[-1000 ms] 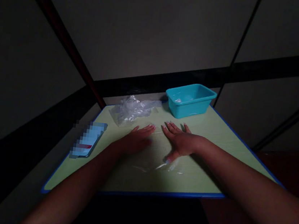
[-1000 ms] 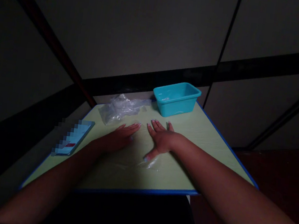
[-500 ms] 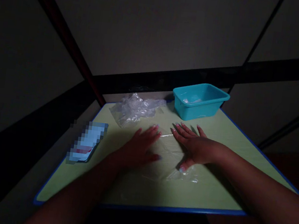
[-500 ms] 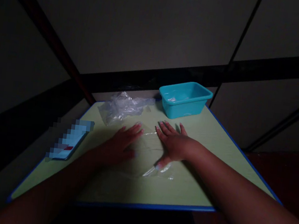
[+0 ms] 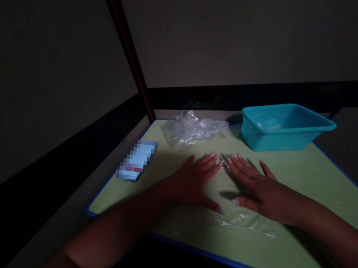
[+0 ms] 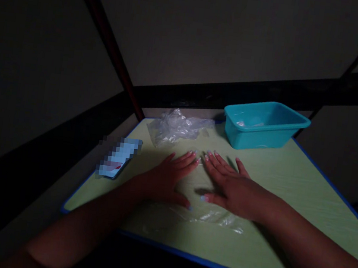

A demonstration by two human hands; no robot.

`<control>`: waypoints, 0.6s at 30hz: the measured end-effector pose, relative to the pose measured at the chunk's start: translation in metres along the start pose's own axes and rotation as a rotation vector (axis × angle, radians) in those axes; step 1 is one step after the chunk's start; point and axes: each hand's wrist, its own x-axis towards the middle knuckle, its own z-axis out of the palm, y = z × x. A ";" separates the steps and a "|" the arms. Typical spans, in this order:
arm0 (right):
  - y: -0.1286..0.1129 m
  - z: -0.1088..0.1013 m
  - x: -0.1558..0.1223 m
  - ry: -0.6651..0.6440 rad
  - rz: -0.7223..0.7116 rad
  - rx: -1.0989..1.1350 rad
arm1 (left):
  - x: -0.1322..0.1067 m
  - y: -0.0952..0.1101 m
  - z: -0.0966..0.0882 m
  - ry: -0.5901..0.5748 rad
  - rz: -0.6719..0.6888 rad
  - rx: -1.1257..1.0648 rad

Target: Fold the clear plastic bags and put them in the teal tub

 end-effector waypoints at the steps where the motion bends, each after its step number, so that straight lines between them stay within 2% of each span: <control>1: -0.002 0.004 0.000 0.004 -0.020 0.004 | -0.001 -0.002 0.001 -0.021 -0.007 -0.006; 6: 0.001 0.015 -0.004 -0.110 -0.061 0.028 | -0.003 -0.011 0.008 -0.105 -0.012 -0.021; 18: 0.004 0.000 -0.008 -0.225 -0.012 0.026 | -0.001 -0.016 0.005 -0.120 -0.054 -0.018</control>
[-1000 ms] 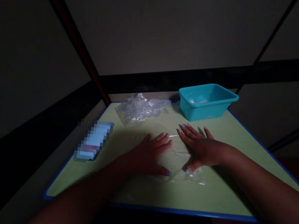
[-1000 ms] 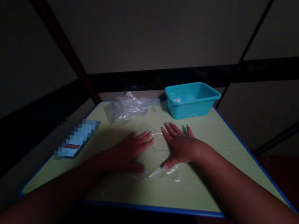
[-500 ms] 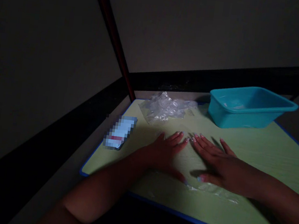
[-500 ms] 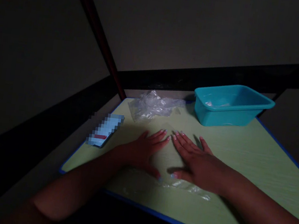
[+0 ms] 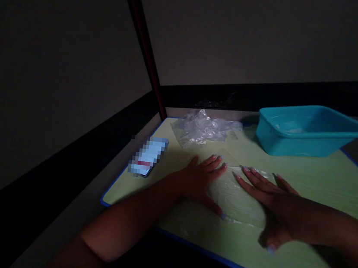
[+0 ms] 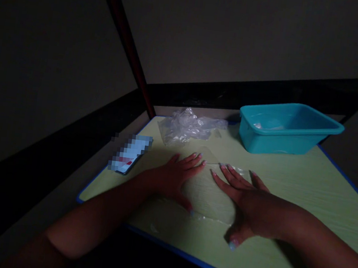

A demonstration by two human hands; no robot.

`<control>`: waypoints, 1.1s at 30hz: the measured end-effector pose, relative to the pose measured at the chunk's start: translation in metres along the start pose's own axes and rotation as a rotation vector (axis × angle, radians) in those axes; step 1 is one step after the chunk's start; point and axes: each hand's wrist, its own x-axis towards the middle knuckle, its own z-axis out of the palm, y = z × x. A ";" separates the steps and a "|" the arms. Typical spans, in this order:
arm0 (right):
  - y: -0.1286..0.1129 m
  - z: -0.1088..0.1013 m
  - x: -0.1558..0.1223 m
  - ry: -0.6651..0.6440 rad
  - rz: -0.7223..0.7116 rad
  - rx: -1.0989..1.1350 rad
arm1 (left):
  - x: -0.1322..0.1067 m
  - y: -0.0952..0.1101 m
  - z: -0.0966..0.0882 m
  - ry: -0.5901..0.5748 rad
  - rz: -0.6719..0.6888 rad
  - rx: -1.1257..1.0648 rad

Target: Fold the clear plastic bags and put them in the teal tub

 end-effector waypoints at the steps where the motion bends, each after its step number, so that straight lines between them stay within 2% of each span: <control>1: 0.002 -0.001 -0.001 -0.006 -0.010 0.001 | 0.000 0.000 -0.001 0.000 0.001 -0.003; 6: 0.013 -0.003 0.001 0.067 -0.030 0.051 | -0.002 0.005 -0.006 0.036 0.035 -0.017; 12: 0.010 -0.004 0.003 0.019 0.041 0.011 | -0.004 0.005 -0.005 -0.017 0.049 0.011; 17: 0.012 0.003 -0.005 0.085 0.029 -0.059 | -0.005 0.005 -0.002 -0.003 0.051 0.004; 25: 0.027 0.025 -0.022 0.273 -0.095 -0.128 | 0.007 0.013 -0.009 0.193 0.110 -0.007; 29: 0.026 0.028 -0.028 0.312 -0.157 -0.126 | 0.018 0.011 -0.008 0.161 0.149 0.007; 33: 0.027 0.034 -0.030 0.355 -0.202 -0.122 | 0.021 0.003 -0.006 0.127 0.082 0.019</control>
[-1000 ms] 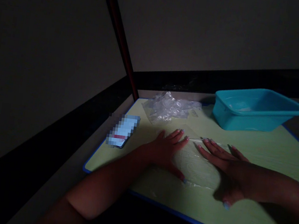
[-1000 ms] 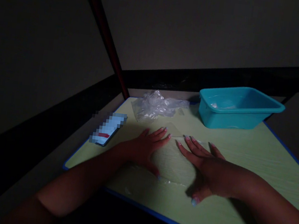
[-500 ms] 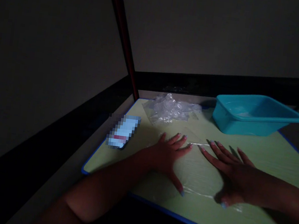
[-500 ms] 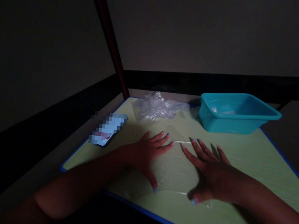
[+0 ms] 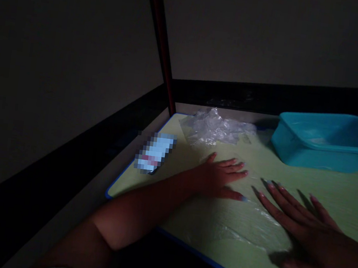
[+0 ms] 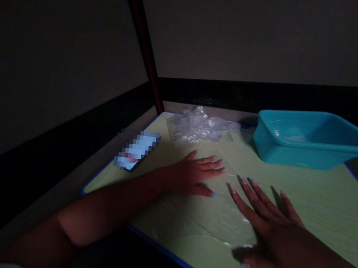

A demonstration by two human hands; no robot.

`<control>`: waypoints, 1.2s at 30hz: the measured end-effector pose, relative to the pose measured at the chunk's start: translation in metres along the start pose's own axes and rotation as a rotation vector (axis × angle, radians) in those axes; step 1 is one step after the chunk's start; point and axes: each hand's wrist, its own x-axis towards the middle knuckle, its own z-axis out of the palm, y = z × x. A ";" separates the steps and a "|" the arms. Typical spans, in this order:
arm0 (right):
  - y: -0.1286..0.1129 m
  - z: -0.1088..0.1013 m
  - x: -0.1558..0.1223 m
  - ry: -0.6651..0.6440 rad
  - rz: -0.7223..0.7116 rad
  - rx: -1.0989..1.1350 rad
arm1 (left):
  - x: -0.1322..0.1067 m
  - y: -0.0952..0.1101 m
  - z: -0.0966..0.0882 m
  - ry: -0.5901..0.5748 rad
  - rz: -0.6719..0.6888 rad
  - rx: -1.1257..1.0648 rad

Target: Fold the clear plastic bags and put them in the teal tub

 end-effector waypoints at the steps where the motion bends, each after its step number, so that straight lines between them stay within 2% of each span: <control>1: 0.001 0.001 -0.001 0.001 -0.002 -0.003 | 0.000 -0.002 0.000 0.001 -0.025 0.009; 6: 0.006 0.003 -0.004 -0.039 0.019 0.004 | -0.003 -0.008 -0.002 0.050 -0.175 0.080; 8: 0.006 0.000 -0.002 -0.049 0.025 0.010 | -0.003 -0.006 -0.003 0.088 -0.196 0.108; 11: 0.003 -0.007 0.003 -0.084 0.057 0.013 | -0.003 -0.001 -0.003 0.115 -0.089 0.089; 13: -0.001 -0.011 0.008 -0.108 0.082 0.023 | -0.002 0.001 -0.001 0.090 -0.009 0.058; 16: -0.004 -0.014 0.013 -0.128 0.091 0.042 | 0.000 0.000 0.003 0.029 0.004 0.027; 19: -0.003 -0.014 0.013 -0.141 0.105 0.049 | 0.000 -0.004 0.005 0.021 -0.049 0.037; 26: -0.003 -0.019 0.013 -0.158 0.138 0.062 | -0.002 -0.009 0.002 0.105 -0.281 0.168; 28: -0.005 -0.021 0.014 -0.152 0.136 0.070 | -0.003 -0.007 -0.001 0.126 -0.305 0.162; 30: -0.008 -0.023 0.015 -0.144 0.129 0.072 | -0.004 -0.002 -0.004 0.124 -0.238 0.121; 34: -0.013 -0.023 0.017 -0.133 0.116 0.073 | -0.008 0.009 -0.002 0.045 0.009 0.030; 36: -0.013 -0.023 0.017 -0.150 0.119 0.077 | -0.010 0.011 0.002 0.007 0.058 0.007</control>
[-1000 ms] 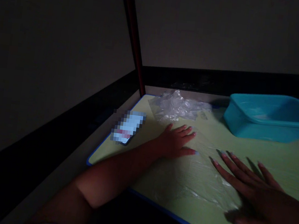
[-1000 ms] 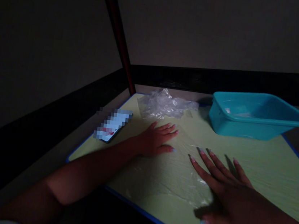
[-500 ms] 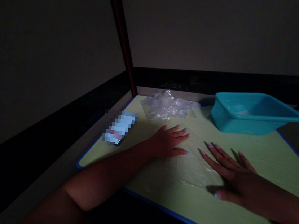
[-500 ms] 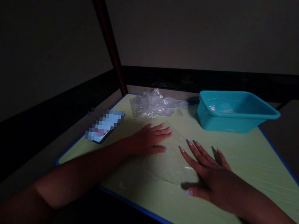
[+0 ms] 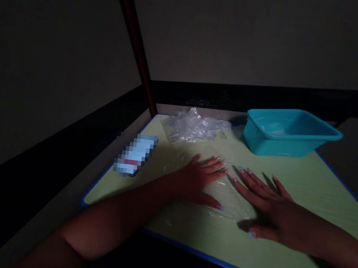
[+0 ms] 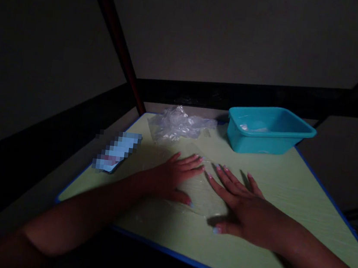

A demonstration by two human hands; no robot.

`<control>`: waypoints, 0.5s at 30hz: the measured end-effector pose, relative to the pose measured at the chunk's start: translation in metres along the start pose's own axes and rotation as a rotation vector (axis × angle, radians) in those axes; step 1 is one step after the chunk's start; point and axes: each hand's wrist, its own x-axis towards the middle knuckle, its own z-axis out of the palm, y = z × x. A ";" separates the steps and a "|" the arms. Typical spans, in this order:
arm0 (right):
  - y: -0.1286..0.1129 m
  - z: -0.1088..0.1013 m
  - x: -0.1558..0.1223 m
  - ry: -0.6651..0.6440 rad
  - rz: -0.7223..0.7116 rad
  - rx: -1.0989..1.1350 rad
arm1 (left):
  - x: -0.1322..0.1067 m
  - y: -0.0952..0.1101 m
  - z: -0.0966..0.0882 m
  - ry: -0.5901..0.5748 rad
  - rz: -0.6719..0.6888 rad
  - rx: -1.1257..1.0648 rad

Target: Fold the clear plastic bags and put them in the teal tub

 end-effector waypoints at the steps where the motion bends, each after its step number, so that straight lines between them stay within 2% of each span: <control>1: 0.000 0.000 0.000 -0.015 0.006 0.003 | -0.001 0.000 0.002 -0.018 0.008 -0.008; 7: -0.001 -0.005 -0.004 -0.109 0.021 0.025 | -0.002 0.000 0.001 -0.069 -0.010 0.000; 9: -0.004 -0.010 -0.004 -0.112 0.018 0.045 | -0.003 0.001 -0.004 -0.058 -0.046 0.007; 13: -0.008 -0.017 0.000 -0.089 0.079 0.055 | -0.009 -0.004 -0.010 0.040 -0.105 0.065; 15: -0.008 -0.017 0.002 -0.075 0.083 0.064 | -0.011 -0.007 -0.010 0.031 -0.106 0.100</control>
